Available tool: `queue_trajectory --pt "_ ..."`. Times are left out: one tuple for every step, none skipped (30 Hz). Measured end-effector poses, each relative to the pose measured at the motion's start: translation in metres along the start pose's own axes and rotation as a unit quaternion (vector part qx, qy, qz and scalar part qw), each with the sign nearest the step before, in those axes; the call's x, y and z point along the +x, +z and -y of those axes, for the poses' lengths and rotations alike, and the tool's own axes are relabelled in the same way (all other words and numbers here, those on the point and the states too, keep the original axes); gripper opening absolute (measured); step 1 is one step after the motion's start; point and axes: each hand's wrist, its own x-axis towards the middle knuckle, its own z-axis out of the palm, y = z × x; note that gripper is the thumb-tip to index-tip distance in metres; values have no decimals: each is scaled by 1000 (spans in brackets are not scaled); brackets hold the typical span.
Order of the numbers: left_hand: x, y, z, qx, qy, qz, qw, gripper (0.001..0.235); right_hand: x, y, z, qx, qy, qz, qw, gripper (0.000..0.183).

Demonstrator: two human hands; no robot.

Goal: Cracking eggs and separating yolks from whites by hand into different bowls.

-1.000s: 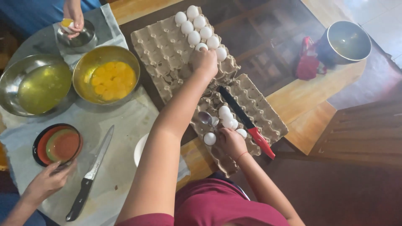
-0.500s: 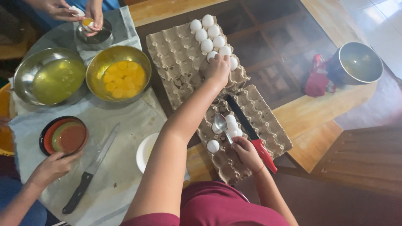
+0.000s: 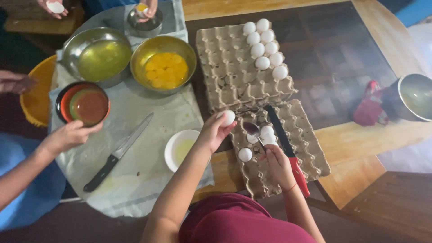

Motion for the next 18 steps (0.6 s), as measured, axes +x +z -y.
queue_trajectory --pt "-12 -9 -8 -5 6 -6 1000 29 2 5 4 -2 -3 10 1000 24" --pt "-24 -19 -15 -27 4 -9 1000 27 4 10 8 -10 -15 20 1000 27" --pt "-40 -32 -20 -49 1 -16 999 25 2 16 10 -18 -25 34 999 30" --pt "-44 -44 -24 -56 7 -26 998 25 1 24 17 -20 -25 47 998 30" --pt "-50 -56 -29 -72 3 -15 997 28 2 34 25 28 -23 71 997 29" --pt "-55 -68 -34 -89 0 -4 996 32 1 44 32 76 -19 94 993 29" --pt "-63 -74 -38 -96 7 -15 995 32 -4 53 47 74 -17 109 991 29" --pt "-71 -80 -42 -73 37 -18 996 35 -9 62 61 102 -6 126 987 33" --pt "-75 -84 -48 -47 65 -19 997 39 -12 72 77 132 4 139 981 37" --pt "-84 -86 -53 -52 72 -29 996 39 -7 81 69 131 5 151 980 37" --pt "-92 -88 -57 -39 84 -33 995 40 -3 89 60 134 -21 166 977 33" --pt "-100 -89 -60 -25 96 -38 994 42 1 97 51 137 -47 181 973 29" --pt "-104 -94 -62 -29 101 -45 993 42 0 105 48 137 -47 190 971 29" --pt "-108 -98 -64 -41 104 -47 993 41 -1 112 45 154 -56 201 966 25" --pt "-112 -103 -66 -52 107 -48 992 40 -2 118 41 173 -64 211 960 21" --pt "-118 -109 -67 -56 111 -55 991 40 -6 124 43 172 -62 219 958 21" --pt "-121 -114 -69 -42 110 -55 992 44 -8 130 46 186 -87 218 954 22" --pt "-124 -117 -72 -28 108 -56 992 49 -9 135 49 201 -111 217 949 24"
